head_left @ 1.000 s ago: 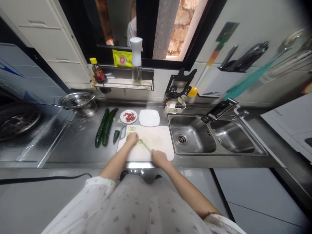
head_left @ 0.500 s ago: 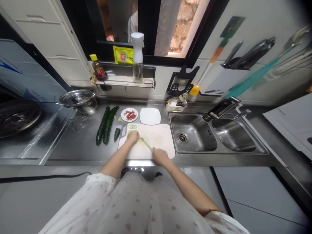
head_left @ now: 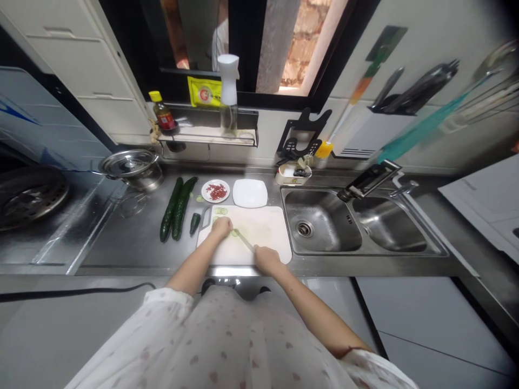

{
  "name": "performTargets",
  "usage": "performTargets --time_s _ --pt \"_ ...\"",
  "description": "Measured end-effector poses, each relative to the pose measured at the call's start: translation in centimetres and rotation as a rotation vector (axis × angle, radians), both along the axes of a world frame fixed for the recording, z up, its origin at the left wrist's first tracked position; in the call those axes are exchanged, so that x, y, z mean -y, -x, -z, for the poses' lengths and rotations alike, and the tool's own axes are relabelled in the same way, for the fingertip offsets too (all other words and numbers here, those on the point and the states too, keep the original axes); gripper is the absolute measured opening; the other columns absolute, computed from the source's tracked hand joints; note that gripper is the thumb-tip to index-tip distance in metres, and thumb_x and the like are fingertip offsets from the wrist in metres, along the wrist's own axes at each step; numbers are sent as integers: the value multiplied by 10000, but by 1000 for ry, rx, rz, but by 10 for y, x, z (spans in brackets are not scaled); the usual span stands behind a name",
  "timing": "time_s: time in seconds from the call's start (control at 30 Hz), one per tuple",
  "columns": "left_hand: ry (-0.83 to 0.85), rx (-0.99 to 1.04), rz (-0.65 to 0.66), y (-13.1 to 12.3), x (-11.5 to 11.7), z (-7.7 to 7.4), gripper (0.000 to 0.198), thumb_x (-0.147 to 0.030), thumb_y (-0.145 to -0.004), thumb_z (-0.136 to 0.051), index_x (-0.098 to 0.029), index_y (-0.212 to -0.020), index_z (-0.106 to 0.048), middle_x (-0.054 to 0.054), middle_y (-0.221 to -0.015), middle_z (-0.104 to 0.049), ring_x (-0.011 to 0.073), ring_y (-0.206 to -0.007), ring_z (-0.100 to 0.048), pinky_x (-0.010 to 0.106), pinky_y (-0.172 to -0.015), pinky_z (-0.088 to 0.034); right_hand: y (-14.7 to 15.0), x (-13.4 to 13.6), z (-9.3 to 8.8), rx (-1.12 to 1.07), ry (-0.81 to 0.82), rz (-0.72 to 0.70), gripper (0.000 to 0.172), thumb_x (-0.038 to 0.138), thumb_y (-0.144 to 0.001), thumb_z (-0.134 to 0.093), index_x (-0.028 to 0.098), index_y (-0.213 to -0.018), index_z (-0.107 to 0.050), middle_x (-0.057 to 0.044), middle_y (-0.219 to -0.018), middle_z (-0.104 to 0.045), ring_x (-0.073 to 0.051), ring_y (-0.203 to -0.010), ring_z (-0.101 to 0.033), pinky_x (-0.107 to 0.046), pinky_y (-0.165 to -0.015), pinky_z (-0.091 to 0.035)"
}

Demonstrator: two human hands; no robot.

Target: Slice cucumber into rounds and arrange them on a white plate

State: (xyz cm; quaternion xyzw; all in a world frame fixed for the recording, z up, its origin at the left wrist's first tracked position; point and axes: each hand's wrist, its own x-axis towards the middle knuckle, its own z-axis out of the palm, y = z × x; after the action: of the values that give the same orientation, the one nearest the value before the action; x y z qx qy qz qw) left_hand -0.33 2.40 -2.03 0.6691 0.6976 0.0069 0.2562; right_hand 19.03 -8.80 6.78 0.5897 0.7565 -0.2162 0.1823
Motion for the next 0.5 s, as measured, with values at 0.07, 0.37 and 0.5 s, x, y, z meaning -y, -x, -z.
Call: performTargets --time_s 0.07,0.37,0.5 --pt "3 0 -4 0 -1 2 187 -232 -768 -576 -171 -895 -698 99 -910 -707 201 -900 -643 249 -805 -447 0 0 1 1 2 2 294 123 -882 -361 146 -1104 -551 -155 -969 -671 -245 -918 -651 -317 -706 -458" --pt "1 8 -2 0 -2 4 192 -228 -770 -577 -162 -904 -698 99 -909 -706 197 -897 -643 243 -800 -447 0 0 -2 9 20 2 293 126 -889 -352 144 -1103 -550 -154 -979 -672 -243 -929 -649 -316 -709 -459" --pt "2 9 -6 0 -2 5 190 -222 -764 -584 -164 -902 -700 98 -900 -707 197 -892 -644 244 -799 -448 0 1 -4 3 18 1 302 119 -889 -338 134 -1103 -551 -162 -991 -669 -253 -929 -647 -327 -712 -460"
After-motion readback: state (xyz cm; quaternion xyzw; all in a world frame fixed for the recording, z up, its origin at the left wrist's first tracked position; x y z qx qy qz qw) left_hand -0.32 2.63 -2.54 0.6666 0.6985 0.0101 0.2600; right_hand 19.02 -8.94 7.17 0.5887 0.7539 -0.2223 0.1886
